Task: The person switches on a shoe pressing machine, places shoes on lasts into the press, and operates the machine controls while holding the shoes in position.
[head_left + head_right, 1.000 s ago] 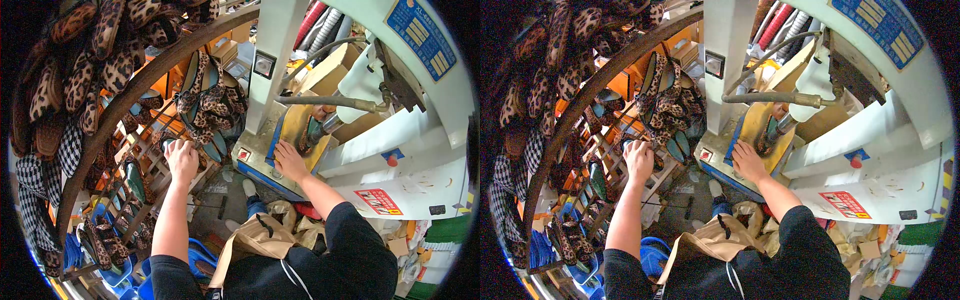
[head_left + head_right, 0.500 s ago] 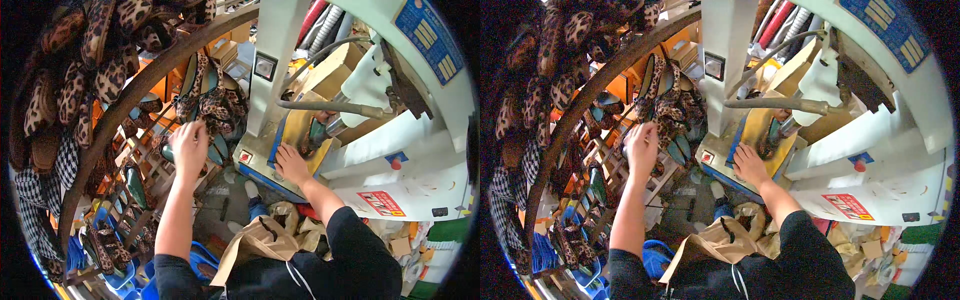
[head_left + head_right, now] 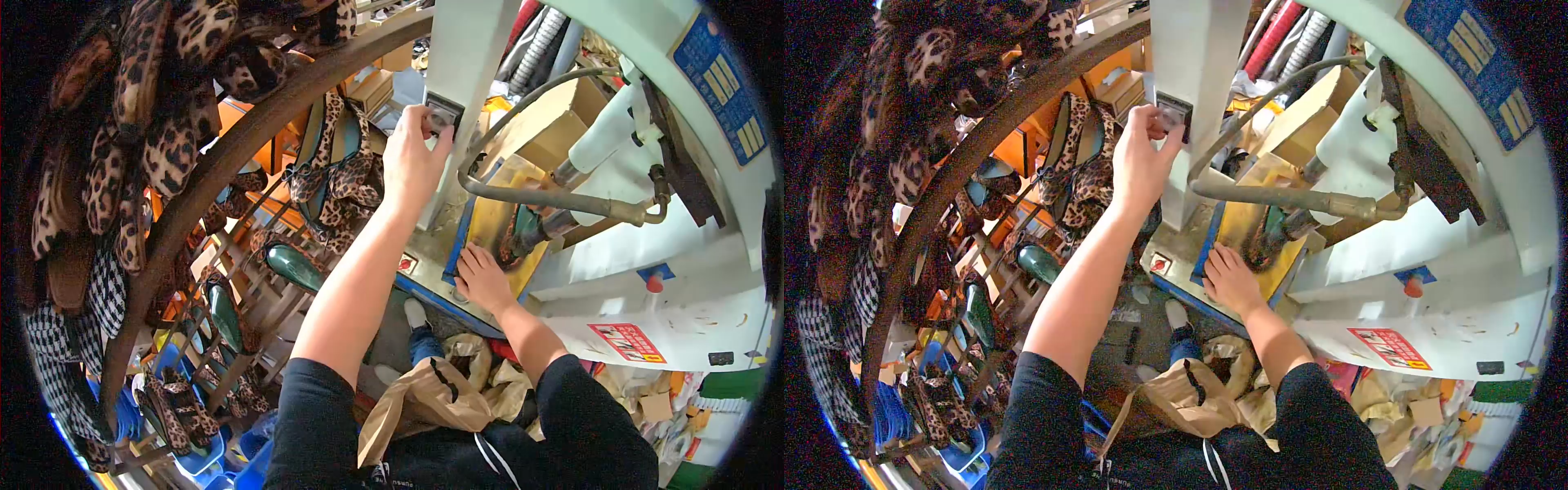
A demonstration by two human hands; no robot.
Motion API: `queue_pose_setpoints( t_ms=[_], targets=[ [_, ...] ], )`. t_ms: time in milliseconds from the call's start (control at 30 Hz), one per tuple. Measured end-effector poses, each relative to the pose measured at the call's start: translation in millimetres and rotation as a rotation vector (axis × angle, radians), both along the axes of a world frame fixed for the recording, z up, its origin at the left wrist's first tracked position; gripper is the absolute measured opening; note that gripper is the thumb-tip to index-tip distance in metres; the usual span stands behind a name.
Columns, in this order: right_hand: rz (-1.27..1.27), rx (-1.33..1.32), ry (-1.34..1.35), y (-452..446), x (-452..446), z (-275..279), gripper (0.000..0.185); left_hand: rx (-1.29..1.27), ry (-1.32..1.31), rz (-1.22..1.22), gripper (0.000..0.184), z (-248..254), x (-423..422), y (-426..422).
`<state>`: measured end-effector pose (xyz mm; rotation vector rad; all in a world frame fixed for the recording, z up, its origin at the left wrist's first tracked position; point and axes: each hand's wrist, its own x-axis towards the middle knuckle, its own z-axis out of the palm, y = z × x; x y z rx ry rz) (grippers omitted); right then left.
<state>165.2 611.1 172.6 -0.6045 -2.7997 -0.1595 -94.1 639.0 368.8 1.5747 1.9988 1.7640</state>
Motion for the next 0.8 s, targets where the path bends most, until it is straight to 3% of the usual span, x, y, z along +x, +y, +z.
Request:
queue_pose_setpoints(
  t_ms=[233,433,633,800],
  targets=[
    [-0.011,-0.009,0.001,0,1,-2,0.041,-0.015,-0.106,-0.024,0.038,7,3,-2],
    [-0.013,-0.037,0.007,-1,1,-2,0.041,0.033,0.018,-0.015,0.036,3,0,1],
    [-0.014,-0.062,-0.004,-2,-1,1,0.041,-0.004,-0.056,-0.034,0.036,5,0,0],
    [-0.012,-0.046,-0.003,-2,-1,-3,0.041,0.030,0.081,0.075,0.056,3,-4,-25]
  ],
)
